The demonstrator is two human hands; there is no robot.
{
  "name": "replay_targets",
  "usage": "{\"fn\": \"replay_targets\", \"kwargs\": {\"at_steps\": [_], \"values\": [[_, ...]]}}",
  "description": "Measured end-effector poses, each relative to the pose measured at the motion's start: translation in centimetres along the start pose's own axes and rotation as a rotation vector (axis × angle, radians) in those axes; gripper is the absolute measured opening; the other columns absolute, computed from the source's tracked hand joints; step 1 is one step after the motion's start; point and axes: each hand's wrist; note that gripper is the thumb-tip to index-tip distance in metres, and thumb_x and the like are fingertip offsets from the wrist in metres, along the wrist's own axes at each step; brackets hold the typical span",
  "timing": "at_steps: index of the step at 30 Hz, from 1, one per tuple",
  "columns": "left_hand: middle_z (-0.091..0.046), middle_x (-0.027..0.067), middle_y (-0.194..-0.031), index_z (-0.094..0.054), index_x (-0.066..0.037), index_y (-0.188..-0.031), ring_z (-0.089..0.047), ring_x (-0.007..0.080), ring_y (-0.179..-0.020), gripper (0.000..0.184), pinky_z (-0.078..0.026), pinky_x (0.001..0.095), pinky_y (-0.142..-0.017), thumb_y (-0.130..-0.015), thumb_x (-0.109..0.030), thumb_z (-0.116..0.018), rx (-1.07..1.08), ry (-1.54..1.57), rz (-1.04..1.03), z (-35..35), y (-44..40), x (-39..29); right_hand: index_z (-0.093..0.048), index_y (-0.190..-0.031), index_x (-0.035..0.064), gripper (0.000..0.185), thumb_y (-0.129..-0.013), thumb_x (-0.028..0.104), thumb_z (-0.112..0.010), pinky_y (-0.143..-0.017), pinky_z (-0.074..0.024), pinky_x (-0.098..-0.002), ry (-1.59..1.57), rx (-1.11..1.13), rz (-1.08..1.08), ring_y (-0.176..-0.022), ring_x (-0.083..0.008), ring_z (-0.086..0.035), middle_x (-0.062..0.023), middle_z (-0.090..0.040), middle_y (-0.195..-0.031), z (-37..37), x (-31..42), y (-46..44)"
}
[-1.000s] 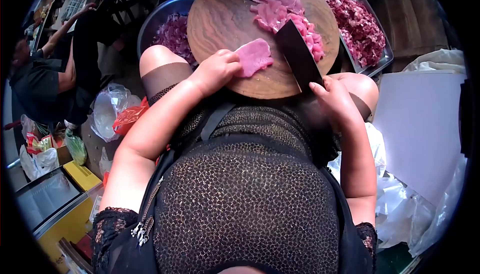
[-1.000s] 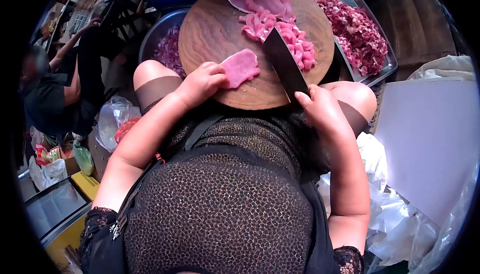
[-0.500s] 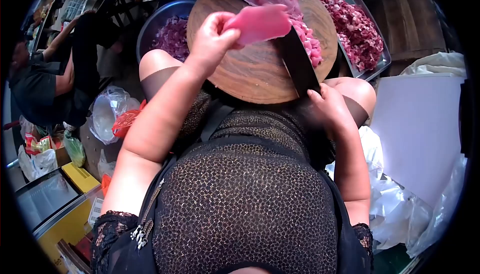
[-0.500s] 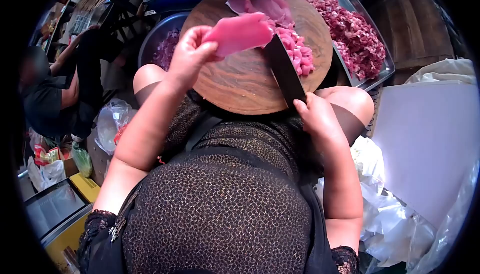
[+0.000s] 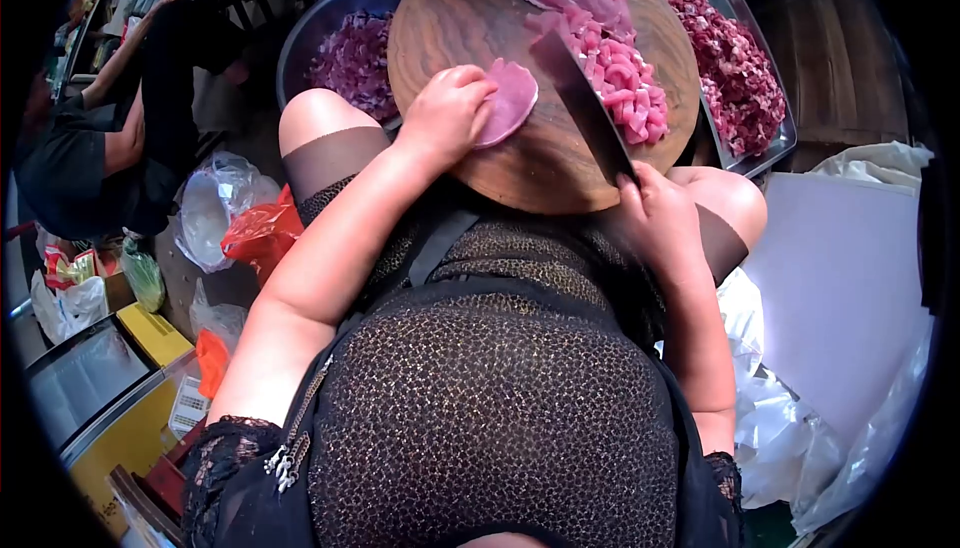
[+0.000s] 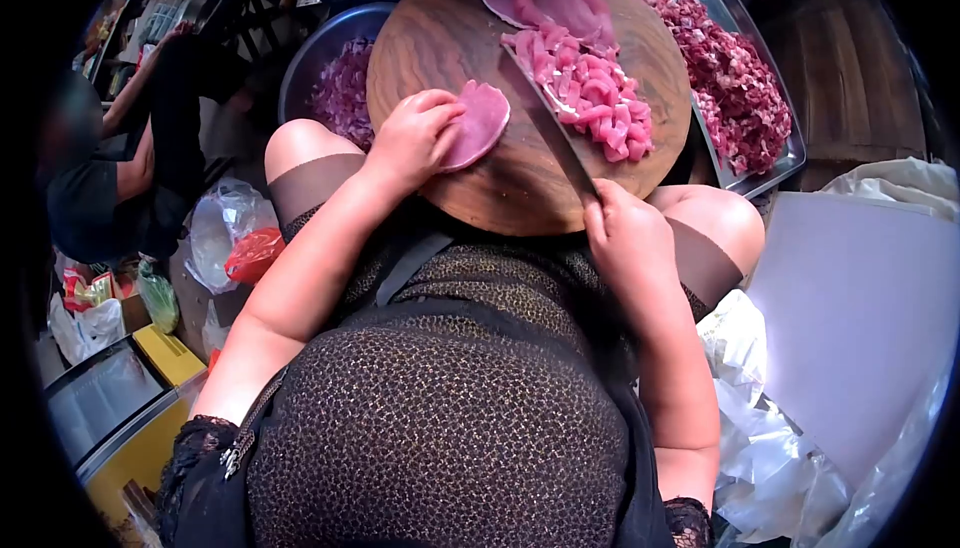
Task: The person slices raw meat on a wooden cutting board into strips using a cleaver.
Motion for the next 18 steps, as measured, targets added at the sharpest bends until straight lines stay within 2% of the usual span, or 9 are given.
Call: {"fn": "replay_targets", "kwargs": {"at_steps": [2,4,6,8,10,14,16,18], "values": [[-0.064,0.0155,-0.107,-0.067,-0.002,-0.103,-0.061,0.0354,-0.098,0.022,-0.049,0.0418,-0.09,-0.085,-0.015,-0.065,-0.059,-0.036,0.048,-2.4,-0.9,0.9,-0.065,-0.106,0.0033,0.023,-0.094,0.021,-0.057,-0.073,-0.0524,-0.0468,0.09,-0.08,0.164,-0.082,-0.0393,-0.066,-0.0217,-0.068,-0.089,-0.9,0.4,-1.2],[-0.065,0.016,-0.106,-0.066,-0.001,-0.103,-0.061,0.0362,-0.099,0.024,-0.048,0.0432,-0.091,-0.085,-0.016,-0.065,-0.058,0.0,0.023,-2.7,-1.9,0.7,-0.065,-0.107,0.0055,0.022,-0.094,0.02,-0.057,-0.073,-0.0532,-0.0465,0.142,-0.062,0.178,-0.082,-0.0378,-0.067,-0.0201,-0.069,-0.089,-1.2,0.8,-2.2],[-0.065,0.0165,-0.105,-0.066,0.0,-0.103,-0.06,0.0363,-0.1,0.024,-0.048,0.0433,-0.09,-0.085,-0.015,-0.064,0.095,0.099,-0.039,-2.3,-2.4,0.6,-0.065,-0.108,0.0057,0.022,-0.094,0.021,-0.058,-0.071,-0.0532,-0.0467,0.146,-0.058,0.183,-0.081,-0.0378,-0.067,-0.0195,-0.069,-0.089,-1.4,1.2,-2.9],[-0.065,0.0164,-0.106,-0.066,0.0,-0.106,-0.06,0.0368,-0.101,0.025,-0.048,0.0435,-0.092,-0.085,-0.015,-0.064,0.051,0.156,-0.085,-3.1,-2.1,1.5,-0.065,-0.108,0.0062,0.022,-0.093,0.021,-0.059,-0.07,-0.0536,-0.0463,0.177,-0.049,0.179,-0.079,-0.0371,-0.067,-0.0185,-0.069,-0.089,-1.5,1.4,-3.2],[-0.066,0.0149,-0.107,-0.067,-0.002,-0.107,-0.061,0.0359,-0.102,0.026,-0.048,0.0426,-0.094,-0.085,-0.016,-0.066,-0.205,0.053,-0.017,-3.1,-1.8,1.1,-0.065,-0.108,0.0068,0.021,-0.093,0.021,-0.059,-0.069,-0.0541,-0.0459,0.21,-0.041,0.171,-0.078,-0.0365,-0.067,-0.0174,-0.069,-0.088,-1.5,1.4,-3.4],[-0.065,0.0133,-0.11,-0.069,-0.005,-0.109,-0.06,0.0342,-0.104,0.028,-0.048,0.0421,-0.096,-0.083,-0.017,-0.068,-0.08,0.14,-0.134,-2.6,-0.6,-0.5,-0.065,-0.108,0.008,0.022,-0.09,0.019,-0.062,-0.063,-0.0554,-0.0428,0.288,-0.057,0.308,-0.071,-0.0327,-0.068,-0.0142,-0.068,-0.082,-2.0,1.2,-3.6],[-0.064,0.0095,-0.103,-0.07,-0.008,-0.103,-0.061,0.0293,-0.099,0.023,-0.051,0.039,-0.089,-0.081,-0.017,-0.071,-0.126,0.034,-0.119,-3.3,-0.9,-1.1,-0.064,-0.107,0.0072,0.02,-0.089,0.017,-0.063,-0.06,-0.0547,-0.0415,0.396,-0.056,0.347,-0.068,-0.0305,-0.067,-0.0132,-0.067,-0.077,-2.4,1.4,-3.7],[-0.064,0.0102,-0.105,-0.07,-0.009,-0.104,-0.06,0.0307,-0.1,0.025,-0.051,0.0406,-0.089,-0.081,-0.016,-0.07,-0.089,0.058,-0.138,-3.4,-1.0,-1.0,-0.064,-0.105,0.0066,0.019,-0.089,0.016,-0.062,-0.058,-0.0542,-0.0406,0.412,-0.062,0.358,-0.066,-0.0294,-0.067,-0.0124,-0.065,-0.075,-2.6,1.6,-3.8]]}}
Point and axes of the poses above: each hand's wrist, its own y-axis away from the middle knuckle, its own z-axis out of the back of the hand, x = y × z
